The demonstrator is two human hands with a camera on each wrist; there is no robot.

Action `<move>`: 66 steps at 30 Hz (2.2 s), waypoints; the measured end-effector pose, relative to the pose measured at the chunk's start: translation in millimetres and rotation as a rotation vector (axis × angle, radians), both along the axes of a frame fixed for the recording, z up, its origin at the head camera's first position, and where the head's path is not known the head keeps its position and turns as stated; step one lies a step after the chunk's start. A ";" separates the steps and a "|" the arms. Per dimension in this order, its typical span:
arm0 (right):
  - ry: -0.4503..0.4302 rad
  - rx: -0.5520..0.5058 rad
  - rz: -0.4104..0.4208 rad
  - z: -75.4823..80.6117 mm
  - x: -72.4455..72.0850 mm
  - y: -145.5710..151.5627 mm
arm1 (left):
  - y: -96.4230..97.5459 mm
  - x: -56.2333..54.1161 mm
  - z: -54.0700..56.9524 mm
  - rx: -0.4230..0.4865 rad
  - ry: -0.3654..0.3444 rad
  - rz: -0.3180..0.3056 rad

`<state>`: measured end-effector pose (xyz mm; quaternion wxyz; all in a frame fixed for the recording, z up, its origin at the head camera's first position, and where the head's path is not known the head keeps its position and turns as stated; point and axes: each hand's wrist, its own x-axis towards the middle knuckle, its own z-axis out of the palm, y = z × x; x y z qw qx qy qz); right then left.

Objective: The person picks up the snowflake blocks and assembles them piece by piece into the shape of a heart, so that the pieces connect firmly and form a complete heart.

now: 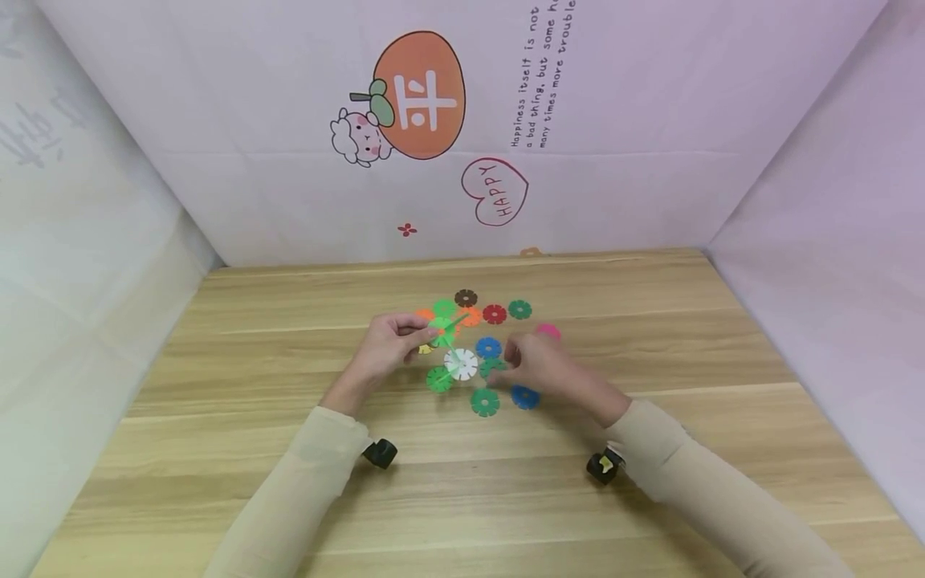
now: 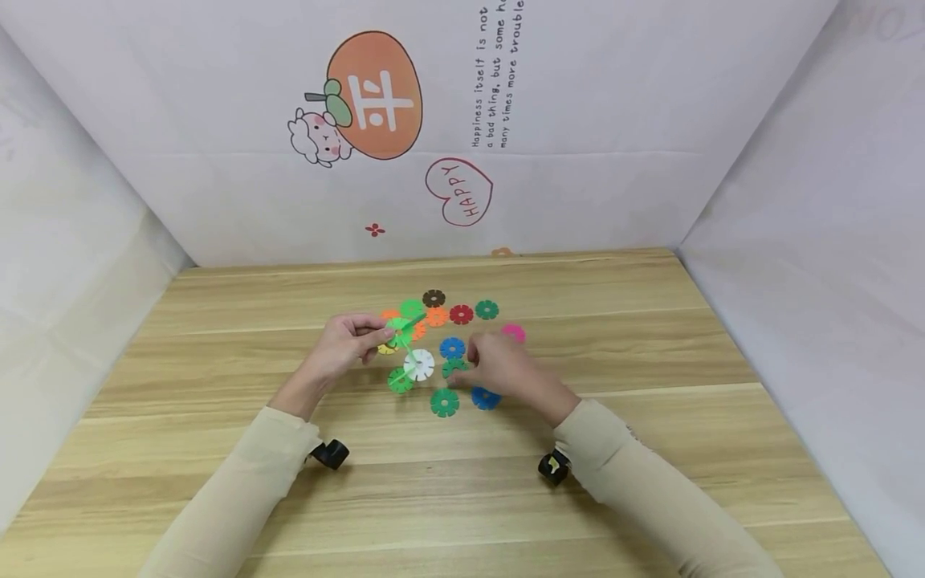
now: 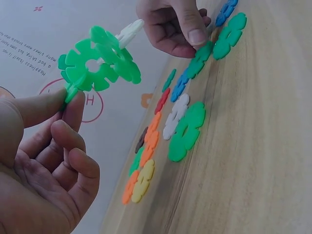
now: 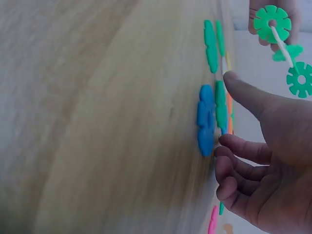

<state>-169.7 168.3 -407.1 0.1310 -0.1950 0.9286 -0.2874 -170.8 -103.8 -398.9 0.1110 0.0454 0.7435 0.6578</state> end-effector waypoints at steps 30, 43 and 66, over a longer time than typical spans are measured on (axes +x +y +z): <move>-0.034 -0.759 -0.226 22.2 -11.9 -11.8 | -3.6 0.4 -5.7 0.043 -0.024 0.010; -0.039 -0.792 -0.247 30.5 -9.0 -16.0 | 1.8 2.3 -0.6 0.044 0.001 -0.006; -0.032 -0.909 -0.266 27.9 -7.4 -20.4 | 6.5 3.4 -1.2 0.041 0.047 -0.019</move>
